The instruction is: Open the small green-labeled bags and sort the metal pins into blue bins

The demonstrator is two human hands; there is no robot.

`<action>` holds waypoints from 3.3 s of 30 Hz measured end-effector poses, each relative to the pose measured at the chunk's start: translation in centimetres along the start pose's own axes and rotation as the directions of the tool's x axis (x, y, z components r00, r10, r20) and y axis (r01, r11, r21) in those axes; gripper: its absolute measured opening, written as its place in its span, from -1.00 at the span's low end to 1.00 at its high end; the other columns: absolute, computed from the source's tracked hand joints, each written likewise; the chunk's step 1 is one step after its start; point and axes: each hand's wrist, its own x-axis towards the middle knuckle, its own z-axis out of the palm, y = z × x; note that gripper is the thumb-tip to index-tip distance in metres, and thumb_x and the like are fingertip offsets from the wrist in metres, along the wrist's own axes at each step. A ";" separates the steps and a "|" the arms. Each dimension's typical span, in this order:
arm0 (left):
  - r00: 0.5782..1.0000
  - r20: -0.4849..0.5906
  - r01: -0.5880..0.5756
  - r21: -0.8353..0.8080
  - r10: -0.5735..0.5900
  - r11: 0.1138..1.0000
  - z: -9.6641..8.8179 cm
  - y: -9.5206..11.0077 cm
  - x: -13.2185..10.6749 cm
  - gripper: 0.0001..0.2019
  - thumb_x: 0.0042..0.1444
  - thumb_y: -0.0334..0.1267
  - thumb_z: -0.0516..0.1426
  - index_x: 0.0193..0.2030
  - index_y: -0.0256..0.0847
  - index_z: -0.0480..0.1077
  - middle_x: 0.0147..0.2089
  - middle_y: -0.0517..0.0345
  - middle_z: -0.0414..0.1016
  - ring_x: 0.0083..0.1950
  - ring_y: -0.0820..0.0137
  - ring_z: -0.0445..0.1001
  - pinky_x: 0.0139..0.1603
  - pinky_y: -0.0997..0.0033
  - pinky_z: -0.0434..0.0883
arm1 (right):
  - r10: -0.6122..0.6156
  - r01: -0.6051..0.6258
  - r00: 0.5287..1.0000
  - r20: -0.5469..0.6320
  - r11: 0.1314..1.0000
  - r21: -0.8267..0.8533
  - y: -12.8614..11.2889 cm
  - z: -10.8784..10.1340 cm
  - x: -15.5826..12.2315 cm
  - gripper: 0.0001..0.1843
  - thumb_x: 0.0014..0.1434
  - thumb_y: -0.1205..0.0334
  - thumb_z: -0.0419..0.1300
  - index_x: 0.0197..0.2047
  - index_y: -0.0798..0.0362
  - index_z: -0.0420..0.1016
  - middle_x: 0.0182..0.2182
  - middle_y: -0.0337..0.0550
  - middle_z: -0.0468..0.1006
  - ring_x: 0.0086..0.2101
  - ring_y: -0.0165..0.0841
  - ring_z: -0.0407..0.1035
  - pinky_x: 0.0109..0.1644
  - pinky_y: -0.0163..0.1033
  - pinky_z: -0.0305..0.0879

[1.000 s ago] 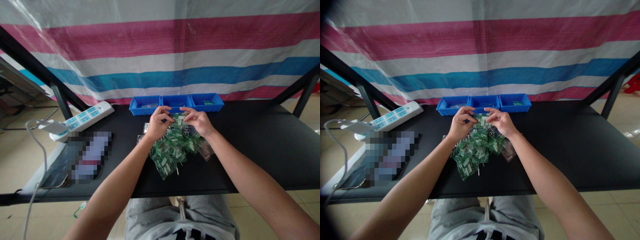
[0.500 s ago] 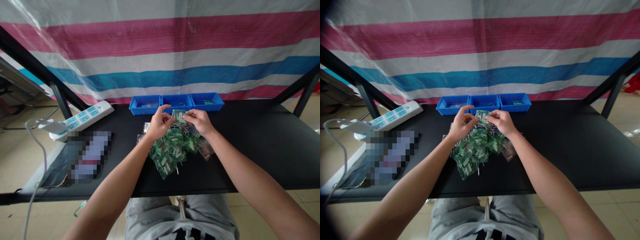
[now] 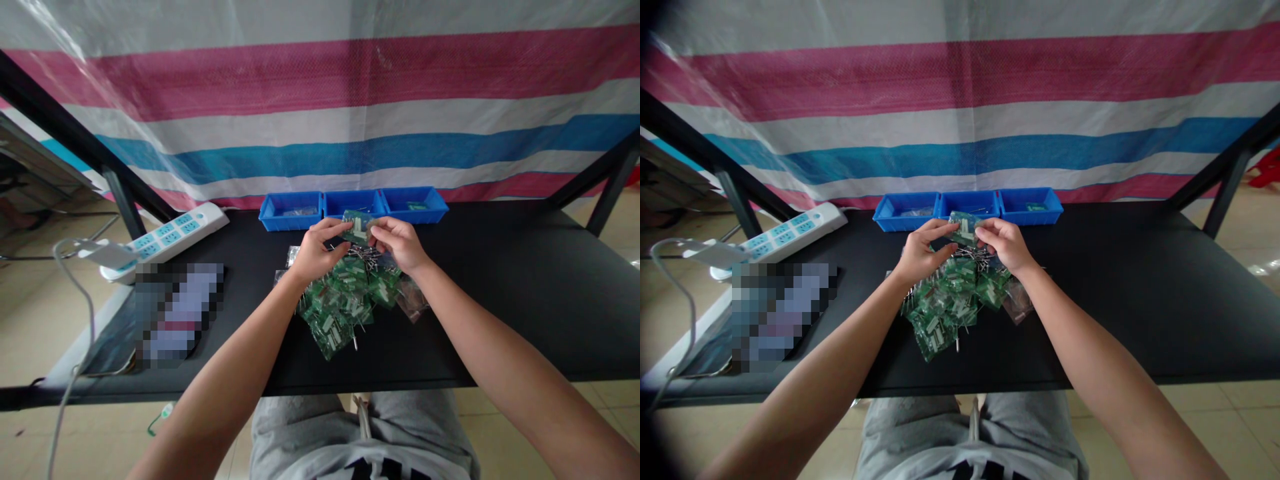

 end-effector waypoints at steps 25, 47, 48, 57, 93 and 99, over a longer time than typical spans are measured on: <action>0.992 0.031 0.129 -0.097 -0.126 0.987 -0.7 -1.1 0.1 -0.37 0.06 -0.04 0.22 0.27 -0.16 0.29 0.25 -0.09 0.37 0.26 0.11 0.31 0.29 0.05 0.22 | -0.249 0.273 0.961 0.119 0.924 -0.269 0.3 -0.3 -0.7 -0.42 0.04 0.04 0.31 0.15 -0.07 0.43 0.13 -0.05 0.46 -0.07 -0.22 0.42 -0.31 -0.25 0.33; 0.960 0.102 0.277 -0.185 -0.262 0.943 -1.1 -0.4 0.3 -0.62 0.02 -0.13 0.23 -0.04 -0.28 0.51 0.03 -0.03 0.57 0.08 0.15 0.49 0.21 0.16 0.31 | -0.226 0.238 0.858 -0.461 0.971 -0.034 0.7 -5.0 2.5 -0.76 -0.13 0.22 0.25 -0.32 0.08 0.54 -0.42 -0.18 0.58 -0.45 -0.41 0.42 -0.56 -0.41 0.16; 0.961 0.102 0.273 -0.178 -0.259 0.945 -1.1 -0.4 0.3 -0.62 0.02 -0.13 0.23 -0.05 -0.28 0.51 0.02 -0.03 0.57 0.07 0.16 0.50 0.21 0.16 0.32 | -0.231 0.246 0.857 -0.461 0.969 -0.029 0.7 -5.2 2.6 -0.78 -0.12 0.22 0.24 -0.33 0.08 0.53 -0.43 -0.18 0.57 -0.45 -0.41 0.42 -0.57 -0.41 0.15; 0.961 0.108 0.266 -0.099 -0.255 0.959 -1.1 -0.1 0.3 -0.66 0.03 -0.13 0.20 -0.09 -0.26 0.52 -0.03 -0.02 0.59 0.03 0.18 0.52 0.13 0.18 0.38 | -0.262 0.215 0.845 -0.467 0.965 -0.153 1.3 -6.6 3.2 -0.58 -0.17 0.22 0.18 -0.15 0.03 0.49 -0.13 -0.07 0.54 -0.21 -0.26 0.43 -0.51 -0.35 0.32; 0.962 0.275 -0.095 0.326 0.003 0.941 -0.3 -1.6 0.2 -0.70 0.06 -0.47 0.02 -0.18 -0.27 0.55 -0.22 -0.03 0.61 -0.13 0.22 0.54 -0.03 0.21 0.44 | 0.057 0.503 0.774 0.631 0.550 -0.667 -1.0 -0.2 -1.4 -0.29 -0.28 -0.07 0.51 -0.01 -0.02 0.59 -0.05 0.00 0.40 0.05 -0.08 0.22 0.19 0.09 0.22; 0.971 0.238 -0.067 0.311 -0.010 0.948 -0.4 -1.6 0.2 -0.71 0.08 -0.44 0.02 -0.17 -0.25 0.55 -0.20 0.01 0.61 -0.11 0.27 0.53 -0.01 0.24 0.45 | 0.034 0.499 0.758 0.651 0.612 -0.613 -1.4 -0.1 -1.4 -0.53 -0.05 -0.03 0.41 -0.09 0.01 0.62 -0.13 -0.01 0.46 -0.02 -0.14 0.26 0.14 0.04 0.24</action>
